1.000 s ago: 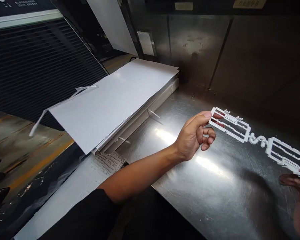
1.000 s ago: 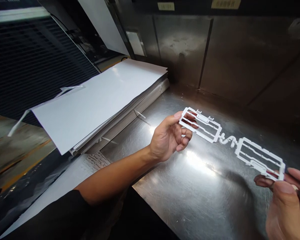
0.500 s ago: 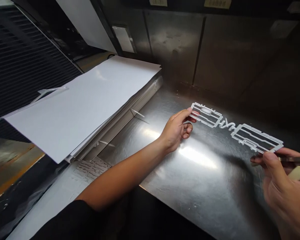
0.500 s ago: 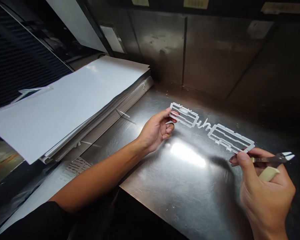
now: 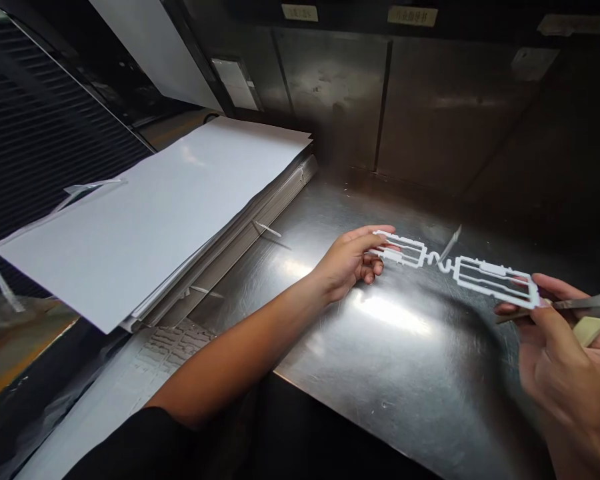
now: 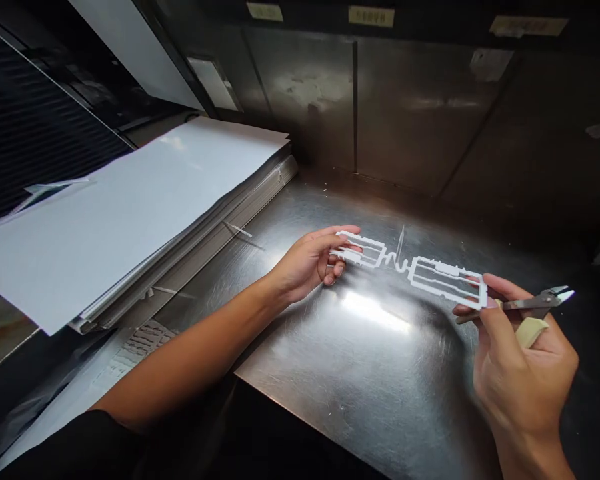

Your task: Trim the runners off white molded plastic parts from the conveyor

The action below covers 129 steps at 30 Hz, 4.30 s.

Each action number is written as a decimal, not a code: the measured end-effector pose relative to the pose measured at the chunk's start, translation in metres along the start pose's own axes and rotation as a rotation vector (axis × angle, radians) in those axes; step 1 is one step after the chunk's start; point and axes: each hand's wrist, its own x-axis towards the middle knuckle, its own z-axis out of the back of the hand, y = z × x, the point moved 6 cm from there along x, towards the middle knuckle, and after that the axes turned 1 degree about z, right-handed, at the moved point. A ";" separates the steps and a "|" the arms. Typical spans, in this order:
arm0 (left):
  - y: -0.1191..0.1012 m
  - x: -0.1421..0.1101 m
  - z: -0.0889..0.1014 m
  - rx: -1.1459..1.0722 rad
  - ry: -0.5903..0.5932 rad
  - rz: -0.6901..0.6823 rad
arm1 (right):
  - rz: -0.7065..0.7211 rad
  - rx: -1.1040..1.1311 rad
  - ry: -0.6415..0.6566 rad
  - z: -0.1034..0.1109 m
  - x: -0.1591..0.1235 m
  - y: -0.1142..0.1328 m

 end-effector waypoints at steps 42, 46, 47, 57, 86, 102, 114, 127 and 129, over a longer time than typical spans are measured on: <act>0.005 -0.002 -0.009 -0.110 0.084 0.014 | -0.216 0.020 0.032 0.009 0.017 -0.028; 0.004 -0.002 -0.009 -0.111 0.063 0.038 | -0.235 0.032 0.035 0.007 0.015 -0.025; 0.004 -0.002 -0.008 -0.113 0.053 0.040 | -0.234 0.040 0.043 0.005 0.014 -0.024; 0.004 0.001 -0.006 -0.141 -0.049 0.083 | -0.162 0.057 0.144 0.001 0.009 -0.017; 0.016 -0.030 -0.035 0.308 0.249 -0.209 | 0.188 -0.578 0.674 -0.022 -0.046 -0.012; 0.020 -0.036 -0.039 0.375 0.273 -0.201 | 0.148 -0.517 0.767 -0.031 -0.050 -0.008; 0.023 -0.036 -0.040 0.403 0.271 -0.182 | 0.152 -0.544 0.755 -0.031 -0.049 -0.006; 0.024 -0.037 -0.040 0.416 0.272 -0.190 | 0.273 -0.632 0.751 -0.035 -0.050 0.000; 0.025 -0.037 -0.040 0.410 0.269 -0.182 | 0.305 -0.640 0.755 -0.037 -0.050 0.004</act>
